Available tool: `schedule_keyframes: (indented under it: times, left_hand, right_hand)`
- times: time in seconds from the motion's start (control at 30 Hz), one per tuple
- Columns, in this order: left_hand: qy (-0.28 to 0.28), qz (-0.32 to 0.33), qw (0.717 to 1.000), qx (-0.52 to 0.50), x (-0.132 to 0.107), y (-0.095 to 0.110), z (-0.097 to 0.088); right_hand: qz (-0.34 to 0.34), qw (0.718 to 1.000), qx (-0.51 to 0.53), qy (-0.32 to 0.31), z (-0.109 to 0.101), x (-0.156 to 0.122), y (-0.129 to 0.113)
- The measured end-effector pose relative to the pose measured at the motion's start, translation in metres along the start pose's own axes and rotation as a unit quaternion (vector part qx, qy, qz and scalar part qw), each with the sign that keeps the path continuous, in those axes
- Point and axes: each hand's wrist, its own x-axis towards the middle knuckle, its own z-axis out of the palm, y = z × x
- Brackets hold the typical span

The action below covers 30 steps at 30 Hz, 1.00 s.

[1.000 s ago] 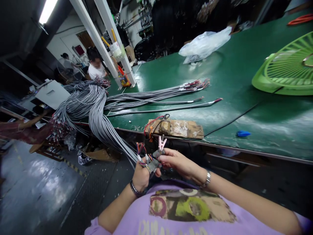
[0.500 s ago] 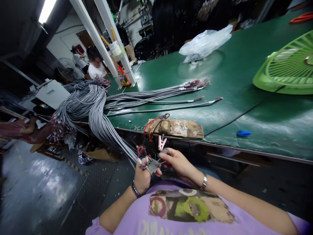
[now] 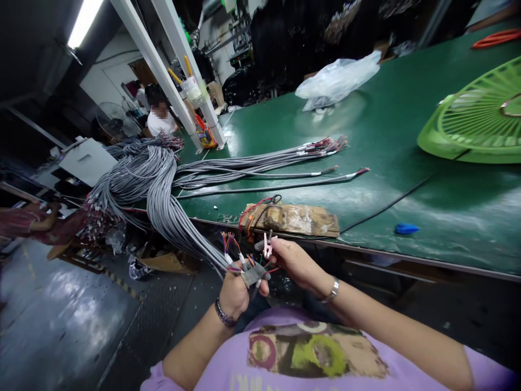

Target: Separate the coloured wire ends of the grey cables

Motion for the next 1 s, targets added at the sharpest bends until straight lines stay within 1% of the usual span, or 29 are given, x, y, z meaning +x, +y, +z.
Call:
schedule_keyframes:
  times: [0.07, 0.1, 0.17, 0.23, 0.27, 0.5, 0.63, 0.77, 0.87, 1.0]
  left_hand:
    - [0.008, -0.006, 1.000, -0.001, 0.004, -0.001, 0.000]
    - [0.009, -0.008, 1.000, -0.003, 0.005, -0.001, 0.000]
    - [0.003, -0.008, 1.000, -0.005, 0.007, -0.001, 0.001]
    - [-0.002, -0.008, 1.000, -0.002, 0.008, -0.002, 0.002]
    - [-0.002, -0.009, 1.000, 0.004, 0.009, -0.002, 0.003]
    - [-0.009, -0.028, 0.999, 0.044, 0.008, -0.008, 0.006]
    - [-0.004, -0.010, 0.999, 0.037, 0.003, -0.007, 0.006]
    - [0.008, -0.010, 0.999, 0.051, -0.006, -0.008, 0.002]
    - [0.031, 0.021, 0.997, 0.064, -0.013, -0.011, -0.002]
    - [0.054, 0.045, 0.995, 0.077, -0.016, -0.015, -0.004]
  right_hand:
    - [-0.046, 0.997, -0.054, 0.041, 0.002, 0.000, 0.000]
    - [-0.047, 0.997, -0.051, 0.045, 0.002, 0.001, 0.001]
    - [-0.012, 1.000, 0.013, 0.021, 0.004, 0.002, 0.003]
    - [0.029, 0.995, 0.093, -0.010, 0.005, 0.004, 0.005]
    - [0.041, 0.992, 0.122, -0.015, 0.005, 0.005, 0.005]
    - [0.058, 0.975, 0.214, 0.028, 0.006, 0.010, 0.011]
    - [0.085, 0.972, 0.218, 0.002, 0.004, 0.006, 0.010]
    - [0.111, 0.972, 0.204, -0.026, -0.004, -0.002, 0.007]
    - [0.133, 0.974, 0.179, -0.042, -0.012, -0.008, 0.008]
    - [0.129, 0.978, 0.154, -0.048, -0.017, -0.013, 0.008]
